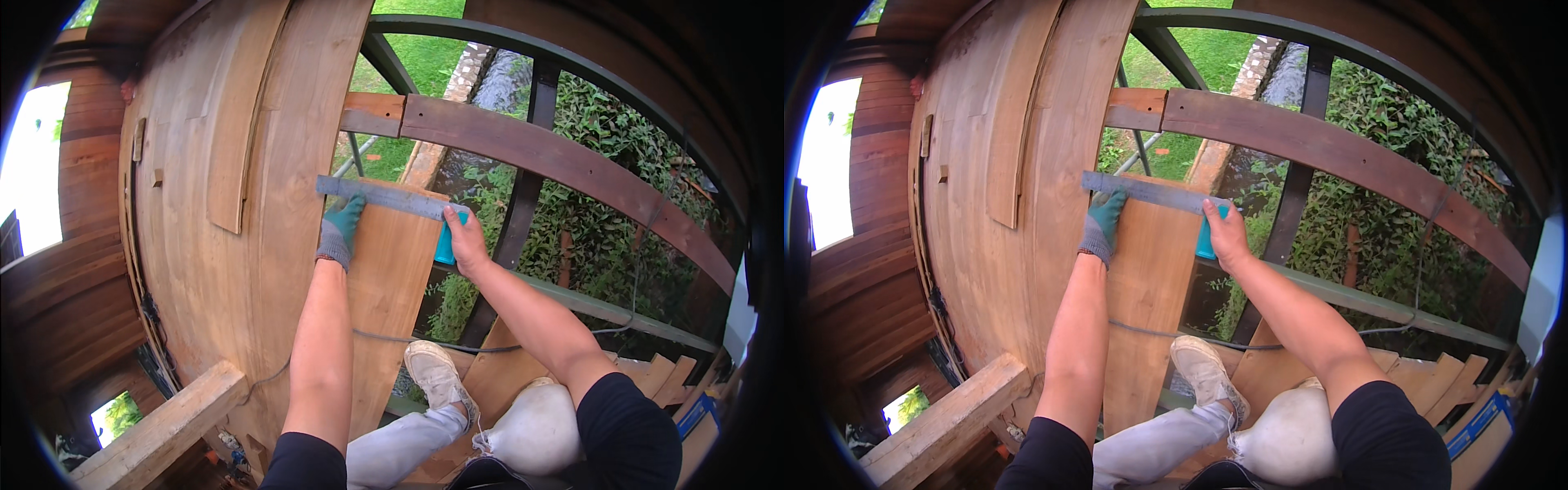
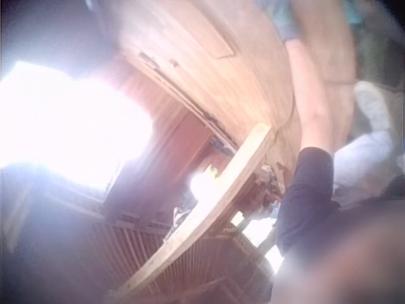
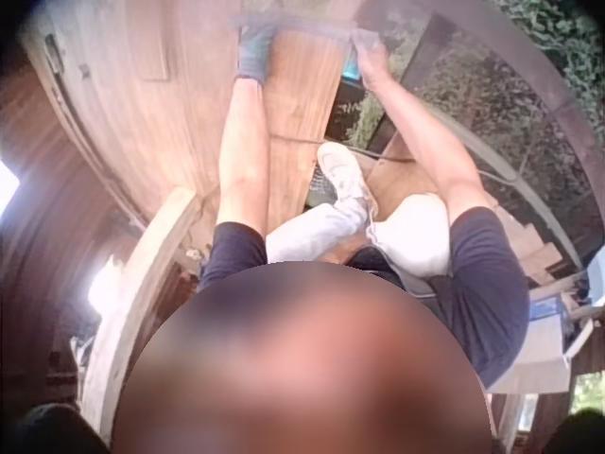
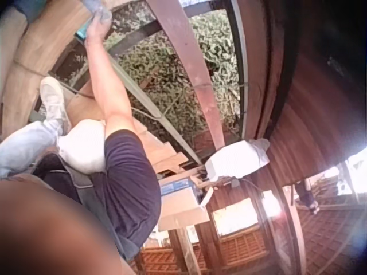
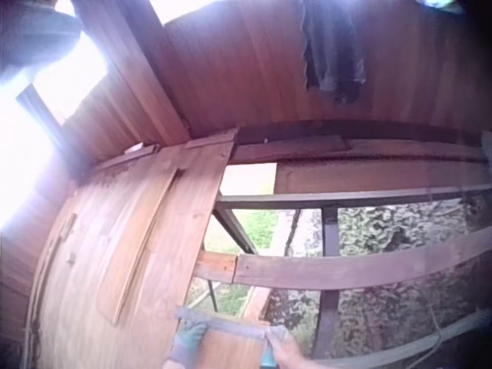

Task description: The person installs wooden floorboards on a partially completed floor. They measure and mark boards with a square and pencil, fit boards into gaps, and use a nail gun to fasten them. Another worker is visible nearby.

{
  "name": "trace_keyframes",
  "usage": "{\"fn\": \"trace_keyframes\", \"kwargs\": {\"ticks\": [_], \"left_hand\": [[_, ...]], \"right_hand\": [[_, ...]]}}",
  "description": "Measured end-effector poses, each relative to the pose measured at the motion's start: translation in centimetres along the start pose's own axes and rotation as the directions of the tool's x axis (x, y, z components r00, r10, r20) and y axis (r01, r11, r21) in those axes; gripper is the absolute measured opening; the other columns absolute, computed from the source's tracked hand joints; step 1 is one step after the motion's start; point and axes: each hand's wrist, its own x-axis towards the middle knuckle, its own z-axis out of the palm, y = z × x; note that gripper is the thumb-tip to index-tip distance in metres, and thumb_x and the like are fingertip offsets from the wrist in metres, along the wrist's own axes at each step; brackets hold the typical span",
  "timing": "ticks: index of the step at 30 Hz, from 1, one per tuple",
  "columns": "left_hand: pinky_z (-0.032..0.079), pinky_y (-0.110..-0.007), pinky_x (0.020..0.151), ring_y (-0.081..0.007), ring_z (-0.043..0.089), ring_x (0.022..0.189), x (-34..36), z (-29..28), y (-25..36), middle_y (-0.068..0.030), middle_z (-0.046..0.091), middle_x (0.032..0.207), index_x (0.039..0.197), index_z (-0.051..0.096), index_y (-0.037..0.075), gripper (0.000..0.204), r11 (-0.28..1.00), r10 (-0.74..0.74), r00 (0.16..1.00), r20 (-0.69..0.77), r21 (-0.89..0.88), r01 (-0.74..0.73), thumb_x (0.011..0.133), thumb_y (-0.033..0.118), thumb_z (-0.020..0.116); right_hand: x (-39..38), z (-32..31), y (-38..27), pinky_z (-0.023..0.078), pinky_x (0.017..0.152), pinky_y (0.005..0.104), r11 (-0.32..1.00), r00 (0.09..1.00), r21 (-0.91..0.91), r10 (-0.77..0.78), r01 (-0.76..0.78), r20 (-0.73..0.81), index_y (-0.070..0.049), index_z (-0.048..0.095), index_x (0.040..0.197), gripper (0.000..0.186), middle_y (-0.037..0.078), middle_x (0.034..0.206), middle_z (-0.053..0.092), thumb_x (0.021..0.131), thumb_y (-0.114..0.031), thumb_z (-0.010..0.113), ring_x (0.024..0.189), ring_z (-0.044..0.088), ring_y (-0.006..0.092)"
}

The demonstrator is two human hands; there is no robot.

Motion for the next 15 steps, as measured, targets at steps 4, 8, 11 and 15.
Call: {"fn": "trace_keyframes", "kwargs": {"ticks": [4,8,11,15], "left_hand": [[0.048,-0.026,0.084,-0.0115,0.061,0.095,-0.1,0.2,-0.1,-0.0035,0.068,0.109,0.118,0.065,-0.002,0.035,0.997,0.036,0.997,-0.062,0.071,-0.031,0.092,0.021,0.068],[0.048,-0.026,0.081,-0.0113,0.06,0.09,0.4,0.0,-0.6,-0.0029,0.068,0.104,0.114,0.067,-0.003,0.036,0.998,0.036,0.998,-0.043,0.059,-0.033,0.093,0.026,0.067],[0.048,-0.028,0.077,-0.0111,0.059,0.084,0.8,-0.8,-2.0,-0.0037,0.069,0.095,0.106,0.069,-0.002,0.037,0.977,0.115,0.989,-0.096,0.19,-0.095,0.093,0.032,0.066],[0.048,-0.033,0.072,-0.0129,0.059,0.078,0.3,0.1,-1.1,-0.0082,0.068,0.081,0.097,0.068,-0.002,0.04,0.863,0.213,0.969,-0.128,0.489,-0.125,0.092,0.038,0.064]], "right_hand": [[0.4,0.8,0.2,0.046,0.087,0.0315,0.995,0.993,-0.092,-0.055,0.045,-0.101,0.002,0.061,0.107,0.038,0.007,0.101,0.066,0.094,-0.033,0.065,0.093,0.058,0.0156],[0.7,1.2,-0.4,0.046,0.085,0.0313,0.99,0.987,-0.142,-0.042,0.02,-0.154,0.002,0.063,0.103,0.035,0.007,0.098,0.067,0.093,-0.032,0.065,0.09,0.058,0.0156],[0.1,1.5,-0.1,0.046,0.083,0.0312,0.998,0.991,-0.052,-0.03,0.024,-0.13,0.002,0.063,0.103,0.034,0.007,0.097,0.066,0.094,-0.031,0.065,0.089,0.058,0.0153],[0.3,1.1,-0.1,0.047,0.083,0.031,1.0,0.994,-0.023,0.001,-0.004,-0.105,0.002,0.063,0.103,0.034,0.007,0.098,0.067,0.094,-0.031,0.065,0.089,0.058,0.0145]]}}
